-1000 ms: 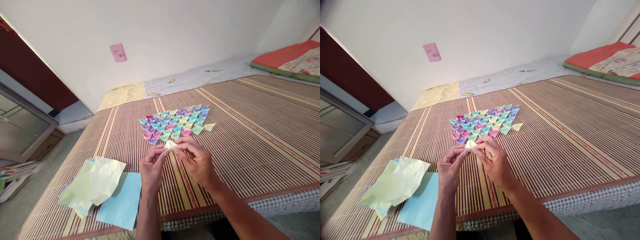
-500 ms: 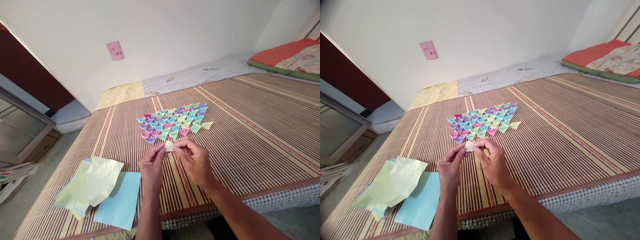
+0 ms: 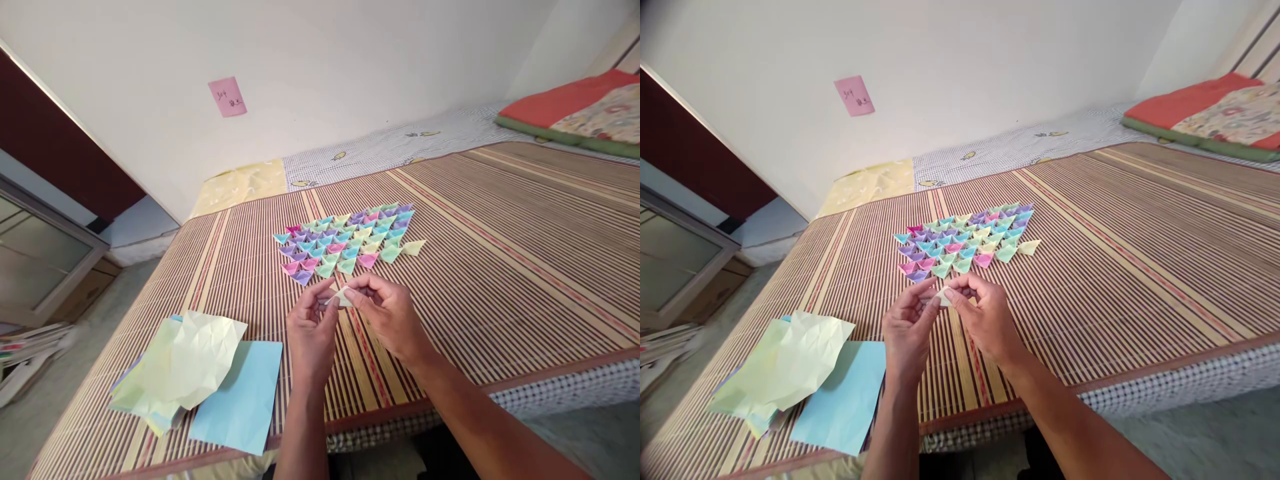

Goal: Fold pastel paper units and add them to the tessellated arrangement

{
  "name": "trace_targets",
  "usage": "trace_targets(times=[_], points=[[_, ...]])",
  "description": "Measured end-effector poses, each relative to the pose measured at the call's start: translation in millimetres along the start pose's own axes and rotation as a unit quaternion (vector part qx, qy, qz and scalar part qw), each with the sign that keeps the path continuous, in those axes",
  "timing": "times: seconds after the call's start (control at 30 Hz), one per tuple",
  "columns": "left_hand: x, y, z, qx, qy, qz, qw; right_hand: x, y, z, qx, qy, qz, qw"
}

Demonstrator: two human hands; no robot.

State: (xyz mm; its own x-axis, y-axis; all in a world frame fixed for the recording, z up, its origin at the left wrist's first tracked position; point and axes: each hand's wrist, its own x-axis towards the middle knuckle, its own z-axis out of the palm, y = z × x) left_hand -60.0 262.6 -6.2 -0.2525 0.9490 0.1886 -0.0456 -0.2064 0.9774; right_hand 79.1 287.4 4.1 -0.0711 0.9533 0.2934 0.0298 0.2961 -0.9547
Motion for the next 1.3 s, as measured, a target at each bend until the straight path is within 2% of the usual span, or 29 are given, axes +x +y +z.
trace_targets(times=[0.17, 0.3, 0.43, 0.6, 0.77, 0.87, 0.97, 1.07, 1.13, 1.3], points=[[1, 4, 4.8, -0.007, -0.068, -0.093, 0.993, 1, -7, -6, 0.001, -0.053, -0.029, 0.998], [-1, 9, 6.1, 0.011, -0.111, -0.103, 0.988, 3, -5, -9, -0.026, -0.075, -0.043, 0.996], [-1, 8, 3.1, -0.001, -0.118, -0.110, 0.987, 5, -3, -12, -0.078, -0.086, -0.093, 0.989], [0, 8, 2.1, -0.067, -0.096, -0.104, 0.988, 6, -2, -14, -0.068, -0.073, -0.090, 0.991], [-3, 9, 6.0, -0.004, -0.076, -0.031, 0.997, 7, -3, -11, -0.057, -0.058, -0.066, 0.994], [-2, 7, 4.9, -0.009, -0.022, -0.013, 1.000, 6, -4, -11, -0.026, -0.057, -0.044, 0.997], [1, 4, 1.2, -0.040, 0.035, -0.006, 0.999, 6, -4, -13, 0.007, -0.099, -0.009, 0.995], [3, 3, -2.0, -0.064, 0.070, -0.012, 0.995, 5, -4, -12, -0.038, -0.126, -0.017, 0.991], [4, 4, -3.0, -0.070, 0.074, -0.019, 0.995, 4, -5, -11, -0.075, -0.108, -0.040, 0.990], [4, 7, -2.7, -0.047, 0.040, -0.019, 0.998, 2, -8, -9, -0.121, -0.070, -0.062, 0.988]])
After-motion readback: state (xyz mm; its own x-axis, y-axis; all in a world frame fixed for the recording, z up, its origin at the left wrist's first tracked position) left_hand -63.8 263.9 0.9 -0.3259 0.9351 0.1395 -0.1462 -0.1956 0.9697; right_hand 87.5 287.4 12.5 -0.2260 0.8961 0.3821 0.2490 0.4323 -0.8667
